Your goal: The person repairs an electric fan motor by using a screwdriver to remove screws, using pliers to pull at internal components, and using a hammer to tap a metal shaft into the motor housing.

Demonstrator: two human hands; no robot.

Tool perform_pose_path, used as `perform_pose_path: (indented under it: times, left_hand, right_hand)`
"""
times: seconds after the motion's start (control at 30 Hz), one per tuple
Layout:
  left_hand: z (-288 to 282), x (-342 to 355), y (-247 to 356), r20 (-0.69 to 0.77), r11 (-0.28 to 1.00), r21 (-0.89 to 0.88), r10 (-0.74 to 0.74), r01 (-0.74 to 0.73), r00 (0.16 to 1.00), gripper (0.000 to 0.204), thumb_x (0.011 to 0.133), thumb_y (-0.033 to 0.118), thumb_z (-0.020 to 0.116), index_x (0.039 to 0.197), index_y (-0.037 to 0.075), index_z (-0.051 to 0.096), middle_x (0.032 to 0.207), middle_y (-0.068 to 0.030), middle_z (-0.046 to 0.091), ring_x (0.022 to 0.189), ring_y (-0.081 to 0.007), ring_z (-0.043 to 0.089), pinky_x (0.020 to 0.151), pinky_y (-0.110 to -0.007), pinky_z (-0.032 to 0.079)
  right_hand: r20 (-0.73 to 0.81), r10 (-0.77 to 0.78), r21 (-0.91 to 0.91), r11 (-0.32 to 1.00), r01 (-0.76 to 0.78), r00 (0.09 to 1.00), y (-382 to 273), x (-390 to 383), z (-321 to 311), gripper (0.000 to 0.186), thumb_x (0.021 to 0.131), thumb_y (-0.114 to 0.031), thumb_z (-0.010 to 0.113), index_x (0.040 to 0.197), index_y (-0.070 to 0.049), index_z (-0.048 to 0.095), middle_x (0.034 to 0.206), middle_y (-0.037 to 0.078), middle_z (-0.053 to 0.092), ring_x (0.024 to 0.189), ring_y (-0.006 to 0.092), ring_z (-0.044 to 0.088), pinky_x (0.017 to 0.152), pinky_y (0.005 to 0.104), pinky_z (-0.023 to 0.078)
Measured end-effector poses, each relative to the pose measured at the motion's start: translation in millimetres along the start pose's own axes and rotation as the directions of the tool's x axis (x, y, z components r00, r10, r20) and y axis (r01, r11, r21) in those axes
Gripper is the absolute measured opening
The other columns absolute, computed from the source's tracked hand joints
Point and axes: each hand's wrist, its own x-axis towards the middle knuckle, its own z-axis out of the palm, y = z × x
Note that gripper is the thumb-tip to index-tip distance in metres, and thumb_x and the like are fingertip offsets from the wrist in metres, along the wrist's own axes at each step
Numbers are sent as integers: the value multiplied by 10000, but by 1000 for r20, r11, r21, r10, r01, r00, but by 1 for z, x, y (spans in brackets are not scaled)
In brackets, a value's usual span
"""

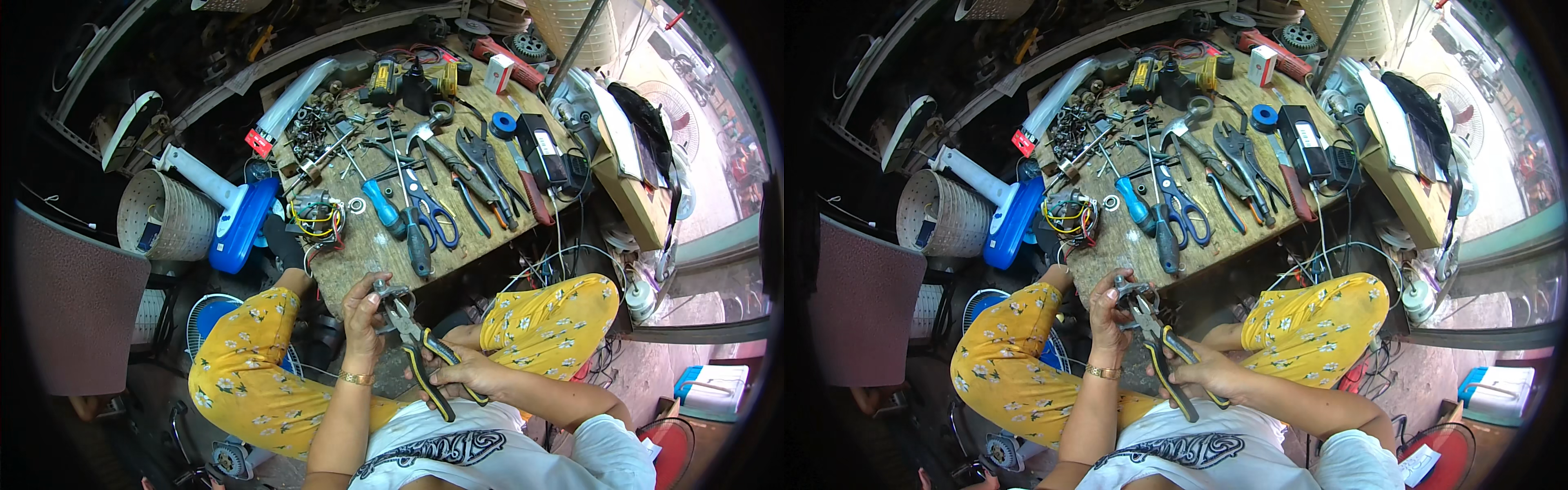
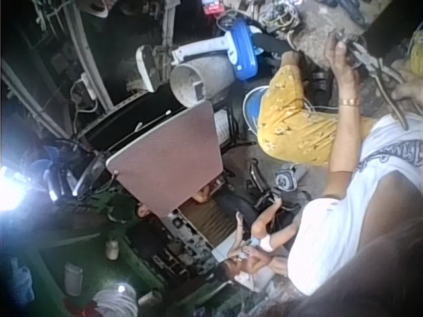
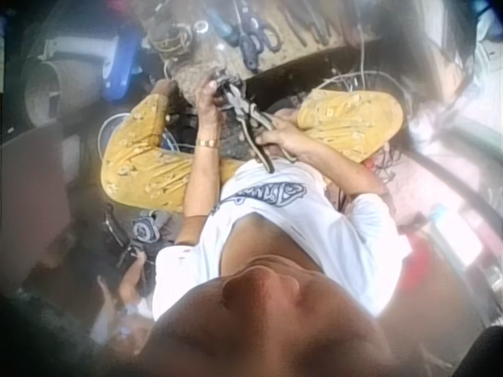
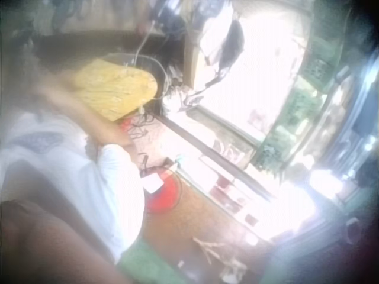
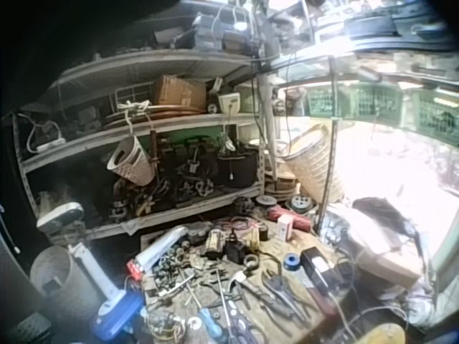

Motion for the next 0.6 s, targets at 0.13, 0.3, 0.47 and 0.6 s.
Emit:
perform_pose_path:
  times: [0.13,0.3,0.47,0.6]
  left_hand:
    - [-2,0,2,50,1000,20,-11,10,999,455,807,298,679,1123,-27,646,1020,-75,634,916,-175,649,830,-303,515]
    - [-2,1,2,106,998,51,18,-23,994,455,803,301,676,1105,-38,651,1055,-95,616,933,-212,656,863,-322,504]
    - [-6,2,0,130,992,99,59,-73,990,444,794,302,677,1068,-48,662,1067,-108,599,942,-243,662,878,-342,501]
    - [-5,2,0,135,991,116,56,-72,989,445,785,306,680,1053,-49,666,1040,-108,601,931,-243,661,880,-340,497]
  right_hand:
    - [-28,-4,-50,999,3,1000,2,0,0,370,869,86,503,1165,-81,357,1187,157,561,905,276,645,733,395,580]
    - [-34,-21,-67,998,19,999,11,2,-4,381,863,87,514,1166,-79,354,1180,149,557,897,276,659,726,390,586]
    - [-15,-31,-52,998,30,999,18,5,-9,383,862,91,519,1165,-77,353,1182,144,553,880,273,666,713,388,588]
    - [-5,-29,-66,997,29,1000,19,4,-11,407,865,91,519,1207,-65,362,1183,137,552,871,265,663,707,383,587]
